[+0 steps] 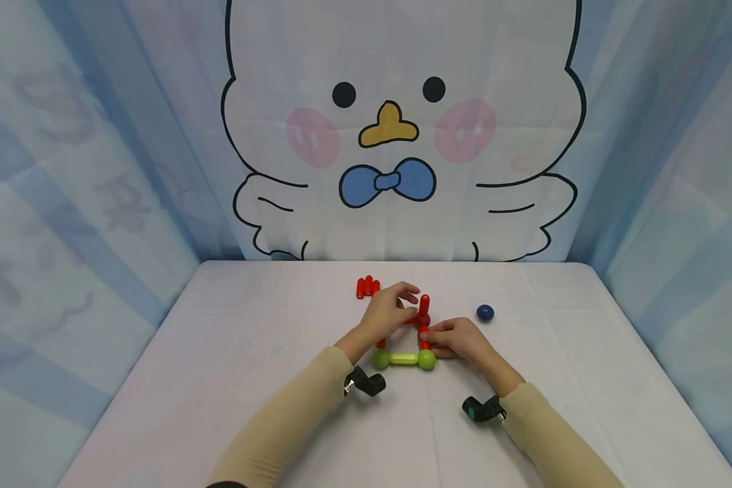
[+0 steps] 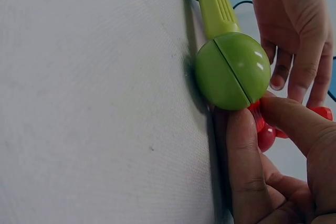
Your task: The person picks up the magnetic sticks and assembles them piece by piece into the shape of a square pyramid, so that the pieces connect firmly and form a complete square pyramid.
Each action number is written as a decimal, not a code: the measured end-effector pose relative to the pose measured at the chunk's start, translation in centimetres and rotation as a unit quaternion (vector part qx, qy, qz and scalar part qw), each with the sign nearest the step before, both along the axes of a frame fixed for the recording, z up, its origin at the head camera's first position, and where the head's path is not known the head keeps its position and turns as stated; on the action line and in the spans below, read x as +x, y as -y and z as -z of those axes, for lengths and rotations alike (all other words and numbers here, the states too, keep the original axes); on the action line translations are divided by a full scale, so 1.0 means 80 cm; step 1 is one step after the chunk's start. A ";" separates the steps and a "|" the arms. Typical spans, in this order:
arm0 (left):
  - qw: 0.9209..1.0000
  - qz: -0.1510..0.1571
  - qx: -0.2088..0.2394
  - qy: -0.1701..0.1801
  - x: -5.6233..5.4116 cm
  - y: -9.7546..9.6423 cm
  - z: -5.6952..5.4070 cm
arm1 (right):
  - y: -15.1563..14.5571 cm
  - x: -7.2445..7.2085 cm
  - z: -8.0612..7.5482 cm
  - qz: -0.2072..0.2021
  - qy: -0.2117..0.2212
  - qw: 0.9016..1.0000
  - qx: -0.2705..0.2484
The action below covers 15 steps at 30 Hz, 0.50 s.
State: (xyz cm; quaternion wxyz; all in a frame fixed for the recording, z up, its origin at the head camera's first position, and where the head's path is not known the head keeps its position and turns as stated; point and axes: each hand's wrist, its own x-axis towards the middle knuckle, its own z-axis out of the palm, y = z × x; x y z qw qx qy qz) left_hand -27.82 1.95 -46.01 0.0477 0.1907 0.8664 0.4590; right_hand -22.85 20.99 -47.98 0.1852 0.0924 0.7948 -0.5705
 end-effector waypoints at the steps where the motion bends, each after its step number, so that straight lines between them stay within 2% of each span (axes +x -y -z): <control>1: 1.000 -0.001 -0.001 -0.002 -0.001 0.001 -0.001 | 0.000 0.000 0.000 0.000 -0.001 1.000 0.001; 8: 1.000 -0.013 -0.009 -0.017 -0.008 0.013 0.000 | -0.002 -0.001 -0.001 -0.002 0.000 1.000 0.014; 15: 0.999 -0.037 -0.025 -0.023 -0.016 0.031 0.008 | 0.000 -0.001 -0.001 0.000 0.006 1.000 0.017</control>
